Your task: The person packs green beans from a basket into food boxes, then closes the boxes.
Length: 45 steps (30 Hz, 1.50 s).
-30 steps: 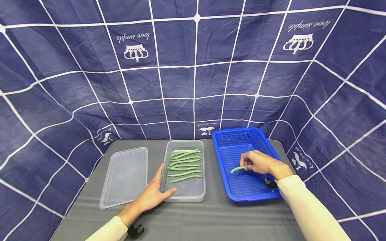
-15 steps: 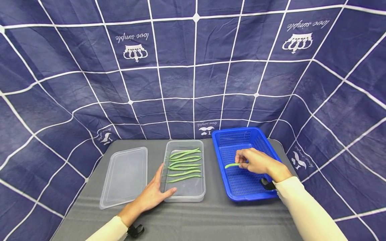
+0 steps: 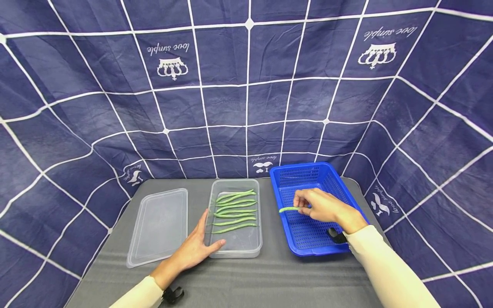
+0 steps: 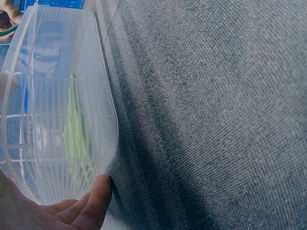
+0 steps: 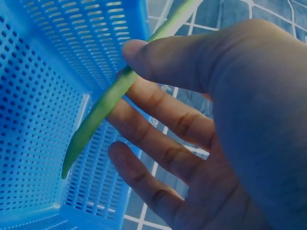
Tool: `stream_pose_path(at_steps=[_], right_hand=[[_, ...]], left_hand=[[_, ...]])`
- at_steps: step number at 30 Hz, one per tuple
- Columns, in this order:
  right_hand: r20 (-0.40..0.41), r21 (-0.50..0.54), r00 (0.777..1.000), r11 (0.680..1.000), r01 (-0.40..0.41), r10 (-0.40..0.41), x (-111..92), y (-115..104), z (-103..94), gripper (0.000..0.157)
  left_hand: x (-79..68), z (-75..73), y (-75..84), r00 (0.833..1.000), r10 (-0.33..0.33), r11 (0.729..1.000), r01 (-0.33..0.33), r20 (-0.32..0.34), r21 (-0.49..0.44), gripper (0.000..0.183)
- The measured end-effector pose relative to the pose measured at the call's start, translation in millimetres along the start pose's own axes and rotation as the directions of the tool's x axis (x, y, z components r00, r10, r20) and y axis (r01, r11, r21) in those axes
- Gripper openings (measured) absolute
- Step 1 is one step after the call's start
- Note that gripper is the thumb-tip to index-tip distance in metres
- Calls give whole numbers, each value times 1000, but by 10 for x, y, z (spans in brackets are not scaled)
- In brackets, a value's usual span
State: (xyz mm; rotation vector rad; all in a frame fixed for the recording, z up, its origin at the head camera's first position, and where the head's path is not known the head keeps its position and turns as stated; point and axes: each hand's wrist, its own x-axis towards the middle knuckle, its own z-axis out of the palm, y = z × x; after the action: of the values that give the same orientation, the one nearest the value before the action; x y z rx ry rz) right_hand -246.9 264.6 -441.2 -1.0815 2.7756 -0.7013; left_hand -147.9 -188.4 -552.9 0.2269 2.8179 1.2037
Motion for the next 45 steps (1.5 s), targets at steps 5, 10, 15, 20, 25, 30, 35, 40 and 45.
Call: stream_pose_path(at_steps=[5, 10, 15, 20, 25, 30, 35, 40, 45], right_hand=[[-8, 9, 1000, 1000, 14, -14, 51, -78, 10, 26], [-9, 5, 1000, 1000, 15, -15, 117, -145, 43, 24], [-15, -26, 1000, 1000, 17, -18, 192, -210, 82, 23], [-15, -50, 999, 998, 34, -35, 253, -280, 128, 21], [-13, -77, 999, 997, 33, -34, 320, -360, 169, 22], [-12, -96, 999, 994, 42, -43, 385, -442, 203, 22], [-5, -107, 998, 992, 69, -70, 459, -516, 236, 19], [1, -117, 996, 990, 84, -84, 522, -597, 279, 17], [2, -120, 995, 988, 98, -99, 583, -673, 316, 17]], left_hand=[[-4, -6, 1, 1000, 0, 1000, 0, -4, 0, 132], [-3, 0, -5, 1000, 1, 1000, -1, -4, -7, 132], [2, 3, -2, 1000, 3, 1000, -3, -4, -5, 131], [0, -4, 12, 1000, -6, 1000, 6, -1, -8, 132], [4, -10, 18, 1000, -12, 1000, 12, 4, -7, 132], [9, -11, 20, 1000, -15, 1000, 15, 6, -9, 133], [4, -13, 24, 1000, -19, 1000, 19, 7, -11, 132], [2, -11, 27, 1000, -13, 1000, 13, -1, -5, 132], [8, 4, 23, 1000, -8, 1000, 8, -6, -1, 132]])
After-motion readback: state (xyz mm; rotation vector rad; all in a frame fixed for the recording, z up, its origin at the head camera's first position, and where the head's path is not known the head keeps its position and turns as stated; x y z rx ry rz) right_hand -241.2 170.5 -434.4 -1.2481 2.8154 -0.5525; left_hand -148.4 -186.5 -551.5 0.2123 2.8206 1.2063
